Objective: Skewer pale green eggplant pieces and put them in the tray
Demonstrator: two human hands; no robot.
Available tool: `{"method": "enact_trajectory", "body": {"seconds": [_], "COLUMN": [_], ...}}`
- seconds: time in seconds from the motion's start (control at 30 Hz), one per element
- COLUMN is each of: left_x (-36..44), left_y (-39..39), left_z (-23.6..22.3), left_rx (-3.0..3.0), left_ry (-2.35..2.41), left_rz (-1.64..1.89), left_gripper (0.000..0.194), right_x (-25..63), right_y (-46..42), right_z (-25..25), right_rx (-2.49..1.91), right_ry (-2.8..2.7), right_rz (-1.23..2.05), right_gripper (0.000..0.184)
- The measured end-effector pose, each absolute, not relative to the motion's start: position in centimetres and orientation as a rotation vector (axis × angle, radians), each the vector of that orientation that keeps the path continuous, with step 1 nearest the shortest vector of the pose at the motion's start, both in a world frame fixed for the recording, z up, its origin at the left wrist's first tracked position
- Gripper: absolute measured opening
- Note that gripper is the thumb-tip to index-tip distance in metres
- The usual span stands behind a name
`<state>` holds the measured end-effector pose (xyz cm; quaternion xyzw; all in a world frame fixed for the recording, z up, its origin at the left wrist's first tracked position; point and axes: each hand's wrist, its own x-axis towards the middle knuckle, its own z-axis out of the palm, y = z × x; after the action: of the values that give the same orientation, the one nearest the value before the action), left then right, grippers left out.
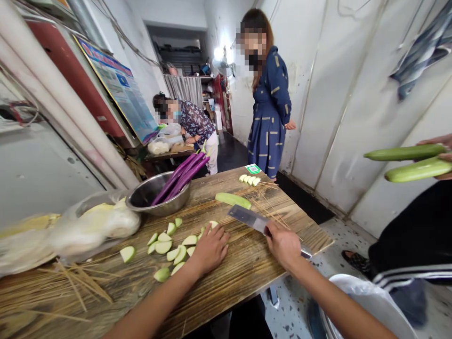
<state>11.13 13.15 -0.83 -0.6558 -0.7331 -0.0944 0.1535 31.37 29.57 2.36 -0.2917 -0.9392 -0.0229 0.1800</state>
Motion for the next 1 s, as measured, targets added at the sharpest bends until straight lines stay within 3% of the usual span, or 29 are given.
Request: {"method": "enact_trajectory", "body": {"seconds": [0.43,0.77,1.0], "left_x": [4.7,5.5,5.8], "left_y": [6.9,6.3,5.8], "left_z": [-2.7,-3.8,-4.9], "left_rx": [-1.880,-1.780,-1.734], "left_ry": [-1.952,-2.001,-2.047], "left_rz": [-0.049,-0.006,-0.050], "left_gripper": [0.033,0.038,0.040], "right_x": [25.6,23.6,22.3], "right_y": [24.3,22.0,21.5], "right_z": [2.9,1.6,0.2], "right_rx": [-0.867,-0.899,-0.924], "right_ry": [-2.721,-2.702,-2.680], "right_rz": [0.448,0.312,0.111], "right_gripper": [0.019,0.029,0.022]}}
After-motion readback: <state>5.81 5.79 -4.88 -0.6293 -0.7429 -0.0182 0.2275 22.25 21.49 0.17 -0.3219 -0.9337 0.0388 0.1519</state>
